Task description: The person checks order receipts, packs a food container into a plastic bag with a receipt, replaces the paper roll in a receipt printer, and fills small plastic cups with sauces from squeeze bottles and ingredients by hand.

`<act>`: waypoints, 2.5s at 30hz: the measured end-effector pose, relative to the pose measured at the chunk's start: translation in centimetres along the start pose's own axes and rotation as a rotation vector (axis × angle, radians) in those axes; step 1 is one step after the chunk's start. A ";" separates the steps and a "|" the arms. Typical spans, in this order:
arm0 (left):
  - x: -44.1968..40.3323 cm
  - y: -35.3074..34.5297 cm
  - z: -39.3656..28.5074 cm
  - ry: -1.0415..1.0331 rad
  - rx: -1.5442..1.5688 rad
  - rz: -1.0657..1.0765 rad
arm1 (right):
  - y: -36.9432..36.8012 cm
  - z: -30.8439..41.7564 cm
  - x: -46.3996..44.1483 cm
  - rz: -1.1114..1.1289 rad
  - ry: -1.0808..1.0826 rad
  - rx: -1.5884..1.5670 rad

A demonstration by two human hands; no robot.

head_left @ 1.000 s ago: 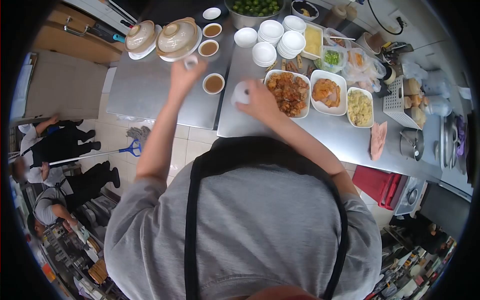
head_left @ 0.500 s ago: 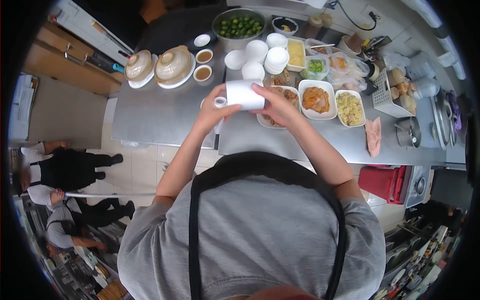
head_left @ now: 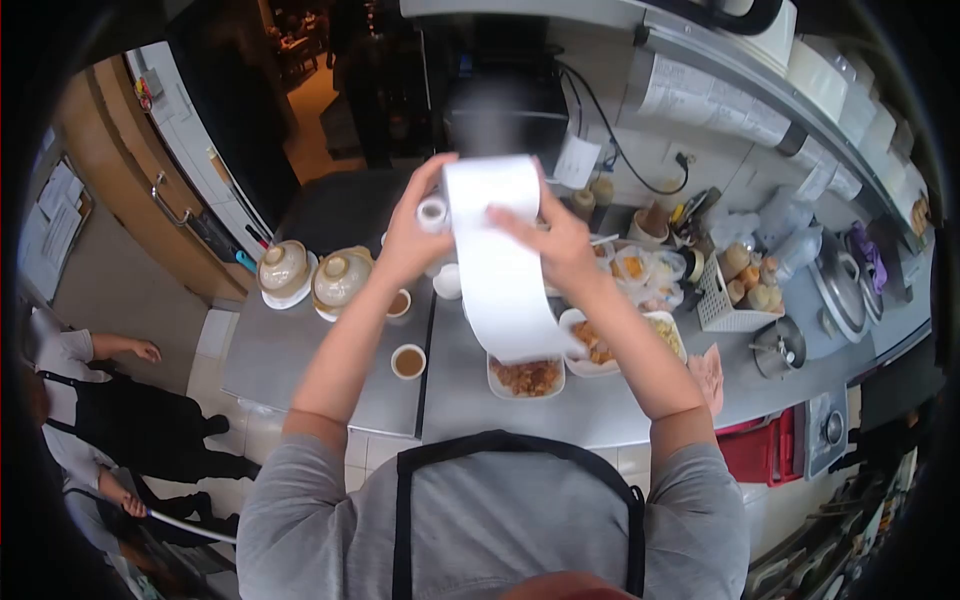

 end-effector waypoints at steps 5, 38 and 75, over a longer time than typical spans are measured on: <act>-11.6 1.6 -0.9 -0.082 -0.173 -0.020 | 2.4 -5.7 -8.0 -0.199 -0.099 0.182; -6.6 -1.2 -5.1 -0.573 -0.458 -0.114 | -1.1 -29.5 -17.3 -0.170 -0.351 0.849; 5.3 0.8 4.7 0.194 0.403 -0.360 | 2.9 -12.5 6.2 -0.237 -0.767 -0.521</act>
Point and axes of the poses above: each hand's wrist, its own x-axis away from the middle knuckle, its own y-axis out of the back of the hand, z = x × y, the point moved 9 cm from there along -x, towards the middle knuckle, and after that the axes turned 9 degrees about x, right-handed, at the moved point
